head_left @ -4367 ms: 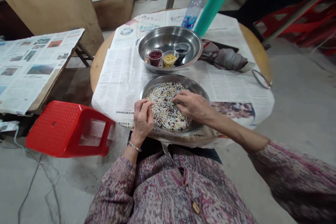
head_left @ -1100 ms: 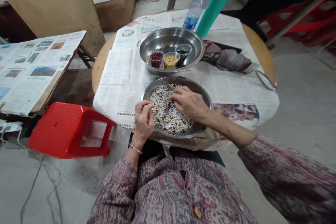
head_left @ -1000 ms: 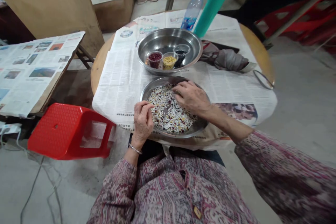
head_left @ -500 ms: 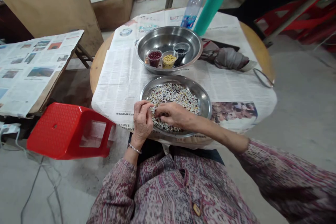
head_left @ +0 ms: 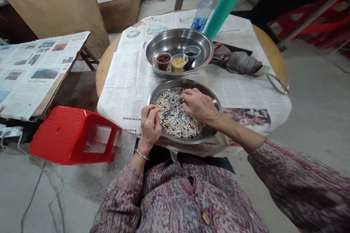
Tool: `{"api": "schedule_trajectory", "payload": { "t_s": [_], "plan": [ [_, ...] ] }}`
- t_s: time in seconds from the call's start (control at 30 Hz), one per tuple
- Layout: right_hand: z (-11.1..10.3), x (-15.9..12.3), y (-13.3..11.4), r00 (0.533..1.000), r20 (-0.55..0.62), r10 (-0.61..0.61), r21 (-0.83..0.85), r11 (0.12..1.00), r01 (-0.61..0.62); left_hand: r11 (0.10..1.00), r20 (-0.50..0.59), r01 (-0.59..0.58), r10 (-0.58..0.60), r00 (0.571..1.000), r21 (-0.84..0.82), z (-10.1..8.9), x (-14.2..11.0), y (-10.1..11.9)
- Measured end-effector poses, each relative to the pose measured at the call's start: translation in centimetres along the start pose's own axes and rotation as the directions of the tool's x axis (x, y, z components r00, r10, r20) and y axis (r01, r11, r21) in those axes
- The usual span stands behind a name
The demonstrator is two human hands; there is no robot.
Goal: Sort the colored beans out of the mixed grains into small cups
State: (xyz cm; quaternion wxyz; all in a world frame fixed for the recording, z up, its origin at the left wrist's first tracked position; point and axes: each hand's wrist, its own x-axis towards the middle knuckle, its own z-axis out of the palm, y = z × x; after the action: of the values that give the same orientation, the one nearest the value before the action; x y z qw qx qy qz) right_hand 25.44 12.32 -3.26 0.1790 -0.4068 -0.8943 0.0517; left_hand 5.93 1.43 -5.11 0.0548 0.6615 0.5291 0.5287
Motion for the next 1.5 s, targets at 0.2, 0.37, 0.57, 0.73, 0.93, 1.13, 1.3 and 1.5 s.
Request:
{"api": "schedule_trajectory", "payload": {
  "t_s": [0.2,0.37,0.57,0.73,0.93,1.13,1.3,1.5],
  "plan": [
    [1.4,2.7,0.3,0.990,-0.072,0.119,0.096,0.989,-0.112,1.000,0.001,0.010,-0.010,1.000,-0.007,0.0,0.0,0.0],
    [2.2,3.3,-3.4,0.976,0.052,-0.210,0.191,0.962,0.197,1.000,-0.012,0.006,-0.006,1.000,0.004,0.0,-0.1,-0.1],
    [-1.0,-1.3,-3.8,0.844,0.205,-0.496,0.344,0.843,0.412,1.000,0.001,0.009,-0.009,1.000,0.026,0.0,-0.3,-0.2],
    [-4.0,-4.8,-2.3,0.872,0.240,-0.426,0.335,0.880,0.338,1.000,-0.001,0.016,-0.016,1.000,0.027,0.0,-0.2,0.0],
    [-3.5,-5.6,-3.4,0.838,0.373,-0.397,0.350,0.897,0.269,1.000,-0.007,0.007,-0.007,1.000,0.013,0.0,-0.1,0.0],
    [-1.5,-2.2,-2.1,0.950,0.196,-0.241,0.186,0.961,0.206,0.999,0.005,0.013,-0.014,1.000,0.043,-0.1,-0.1,0.0],
    [-0.5,-0.2,0.7,0.999,-0.002,0.052,0.038,0.998,-0.052,1.000,-0.010,0.002,-0.002,1.000,0.024,0.0,-0.1,-0.1],
    [0.1,-1.0,0.0,0.985,0.007,0.174,0.069,0.982,-0.174,1.000,-0.015,-0.002,0.002,1.000,0.014,0.0,0.0,-0.1]
  ]
}}
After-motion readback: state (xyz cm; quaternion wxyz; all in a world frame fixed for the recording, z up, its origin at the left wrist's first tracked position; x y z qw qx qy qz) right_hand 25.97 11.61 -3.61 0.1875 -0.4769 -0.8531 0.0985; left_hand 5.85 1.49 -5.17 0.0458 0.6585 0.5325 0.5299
